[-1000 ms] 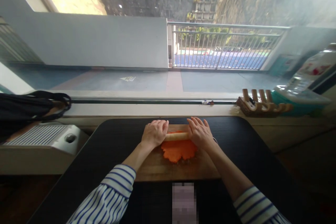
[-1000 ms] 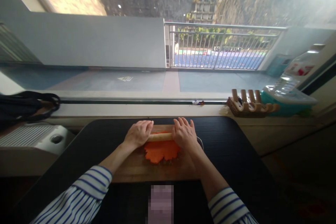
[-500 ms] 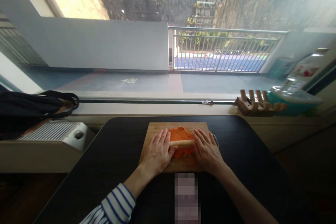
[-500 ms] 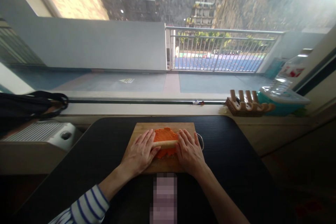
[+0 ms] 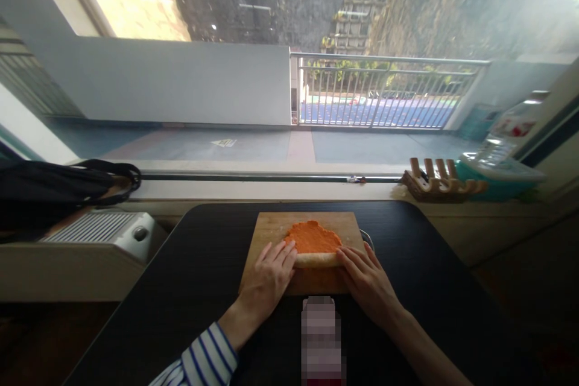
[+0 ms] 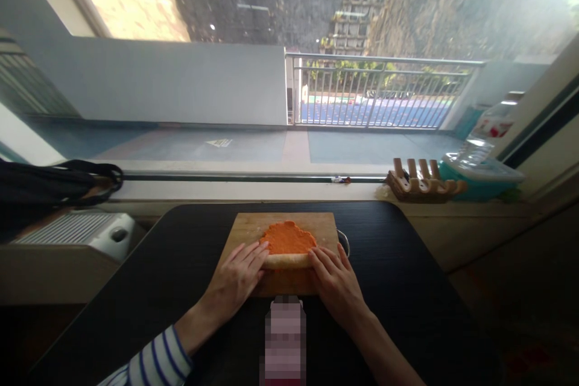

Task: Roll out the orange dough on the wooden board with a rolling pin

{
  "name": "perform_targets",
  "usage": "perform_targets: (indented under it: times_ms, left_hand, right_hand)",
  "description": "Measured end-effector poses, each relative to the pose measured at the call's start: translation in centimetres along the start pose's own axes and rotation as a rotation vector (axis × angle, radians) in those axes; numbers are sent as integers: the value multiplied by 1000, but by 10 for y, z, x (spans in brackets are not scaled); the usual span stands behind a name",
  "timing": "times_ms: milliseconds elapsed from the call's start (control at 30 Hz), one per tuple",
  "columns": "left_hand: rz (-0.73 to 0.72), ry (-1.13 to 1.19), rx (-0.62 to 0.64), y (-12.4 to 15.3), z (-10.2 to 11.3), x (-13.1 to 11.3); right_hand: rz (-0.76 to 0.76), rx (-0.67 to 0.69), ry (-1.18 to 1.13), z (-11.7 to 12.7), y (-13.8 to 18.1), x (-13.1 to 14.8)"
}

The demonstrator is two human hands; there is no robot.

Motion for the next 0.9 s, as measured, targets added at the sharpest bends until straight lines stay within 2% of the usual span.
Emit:
perform_targets:
  times_ms: [167, 267, 400, 533, 700, 900]
  left_hand:
    - [-13, 78, -3, -29, 9, 0]
    - [8, 140, 21, -47, 5, -2]
    - [33, 170, 55, -53, -6, -4]
    - [77, 126, 31, -52, -15, -3]
    - [116, 27, 22, -59, -26, 3]
    - [140, -6, 77, -74, -37, 14]
  right_hand:
    - [-24, 11, -32, 9, -10, -19]
    - [-85, 64, -28, 14, -17, -30]
    - [-160, 145, -56, 14, -26, -34]
    - [-204, 177, -72, 5, -39, -32]
    - [-222, 176, 43, -12, -59, -31]
    - [-221, 183, 125, -25, -73, -39]
Point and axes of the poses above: each hand's wrist, its own y-axis away from the middle knuckle, its own z-axis out of the back of the hand, x = y × z, the point moved 2 cm from there along -y, towards the middle knuckle, and after that the axes turned 9 degrees about -x, right-handed, at the moved point
